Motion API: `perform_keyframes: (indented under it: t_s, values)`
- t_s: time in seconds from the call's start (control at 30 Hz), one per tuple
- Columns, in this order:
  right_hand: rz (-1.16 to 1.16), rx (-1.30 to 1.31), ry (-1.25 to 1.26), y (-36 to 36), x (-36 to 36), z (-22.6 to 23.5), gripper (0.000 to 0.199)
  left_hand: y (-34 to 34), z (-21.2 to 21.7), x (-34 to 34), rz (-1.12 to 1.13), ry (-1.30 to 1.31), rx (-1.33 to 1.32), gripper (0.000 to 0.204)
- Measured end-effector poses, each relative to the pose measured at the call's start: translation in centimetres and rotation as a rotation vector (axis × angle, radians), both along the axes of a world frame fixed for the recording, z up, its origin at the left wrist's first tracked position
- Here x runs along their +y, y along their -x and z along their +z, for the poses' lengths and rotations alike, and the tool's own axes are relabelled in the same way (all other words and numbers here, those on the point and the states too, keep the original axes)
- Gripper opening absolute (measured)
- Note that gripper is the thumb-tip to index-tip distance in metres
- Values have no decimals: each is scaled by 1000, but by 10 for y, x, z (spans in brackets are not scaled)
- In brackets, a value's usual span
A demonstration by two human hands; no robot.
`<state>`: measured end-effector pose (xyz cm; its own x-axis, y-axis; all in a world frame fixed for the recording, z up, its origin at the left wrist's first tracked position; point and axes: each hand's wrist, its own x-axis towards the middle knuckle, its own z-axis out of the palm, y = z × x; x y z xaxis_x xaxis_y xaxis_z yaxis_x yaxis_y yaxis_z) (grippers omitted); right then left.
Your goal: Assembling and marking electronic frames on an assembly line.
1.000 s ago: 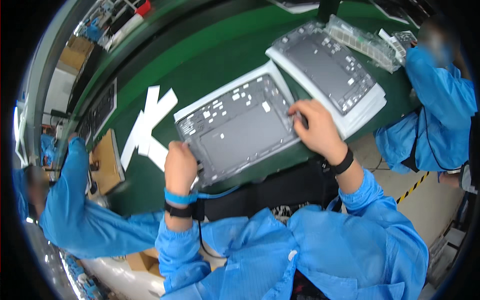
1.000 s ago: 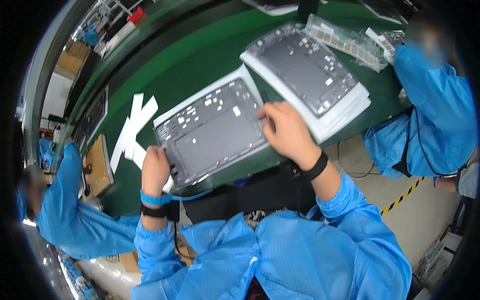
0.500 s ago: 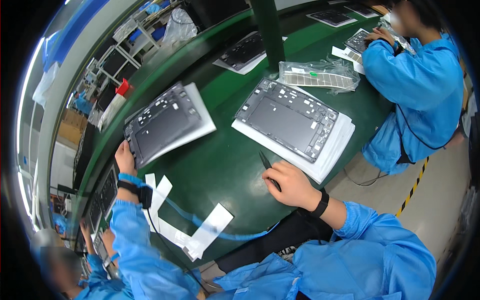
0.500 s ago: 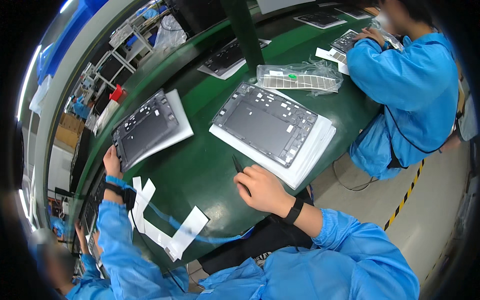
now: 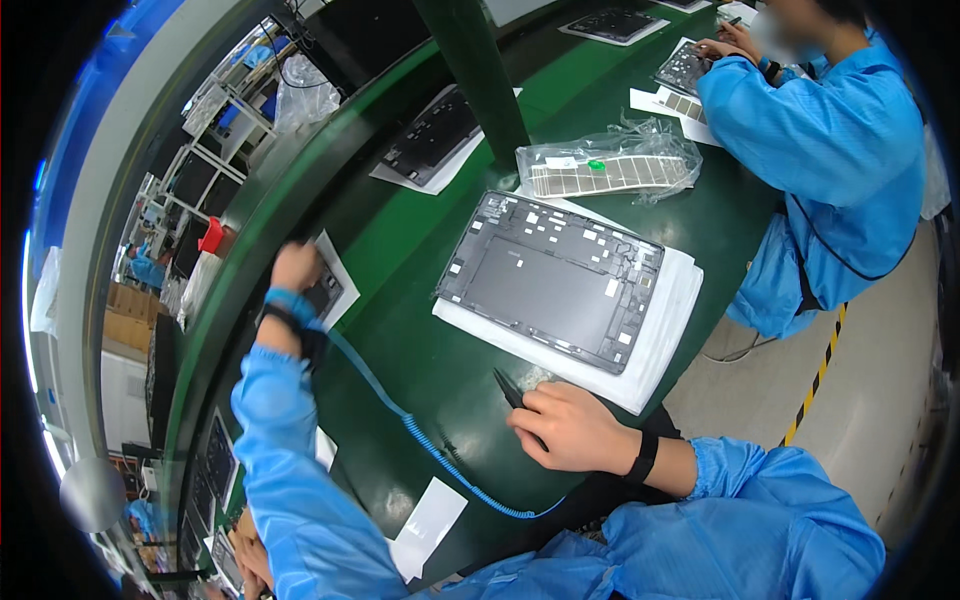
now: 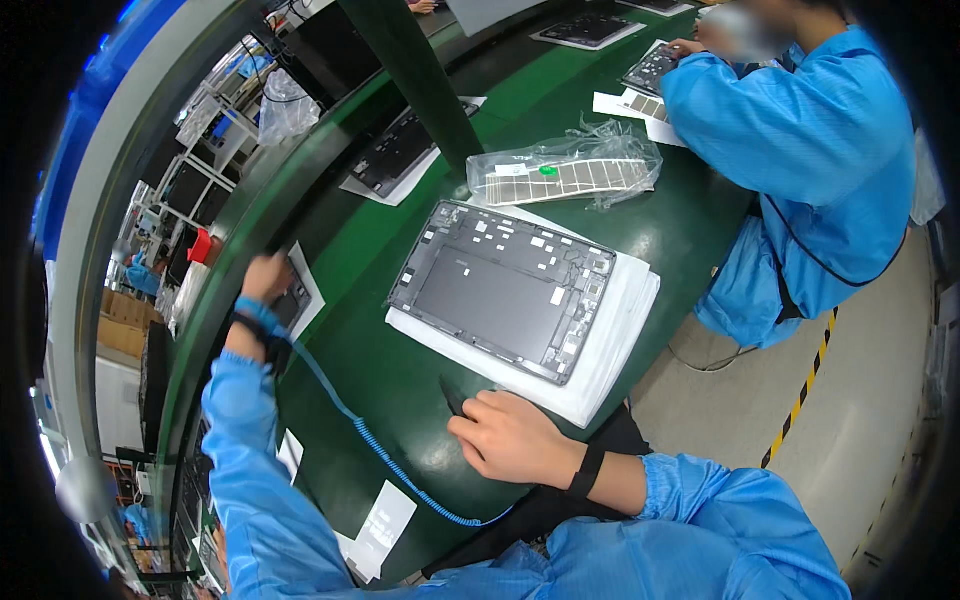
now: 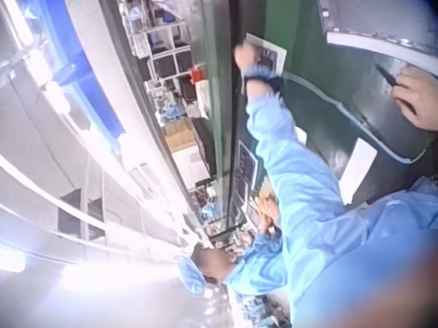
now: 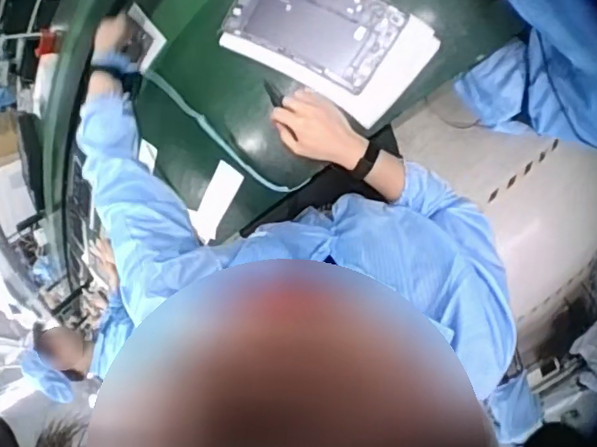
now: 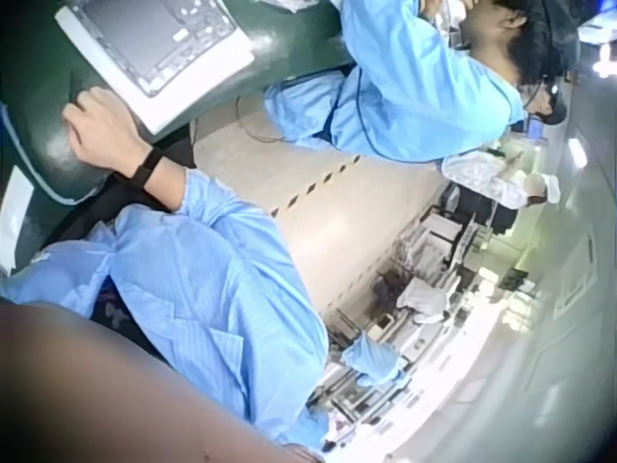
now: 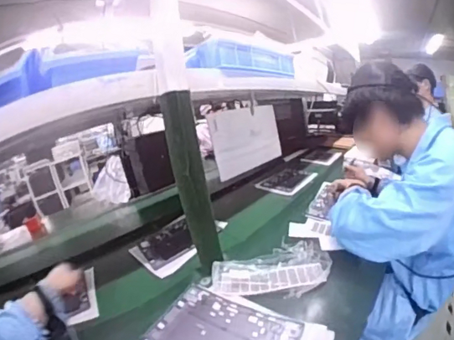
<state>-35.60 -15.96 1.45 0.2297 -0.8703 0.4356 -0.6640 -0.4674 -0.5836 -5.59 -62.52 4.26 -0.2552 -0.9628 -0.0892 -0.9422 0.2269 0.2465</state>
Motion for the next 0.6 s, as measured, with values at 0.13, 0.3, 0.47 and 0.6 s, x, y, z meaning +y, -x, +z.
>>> perform_keyframes:
  t_s: [0.13, 0.3, 0.47, 0.6]
  values:
    - [23, -44, 20, 0, -3, 1, 10, 181, -9, 19, 423, -394, 553, 72]
    - [9, -113, 29, 0, -3, 0, 12, 211, -67, -77, -435, 17, -634, 41]
    - [-101, -198, 49, 9, 0, -13, 13, 223, -54, -44, -196, 81, -554, 28]
    - [-66, -238, 69, 2, 6, -3, 12, 99, 22, 5, -200, 628, -655, 28]
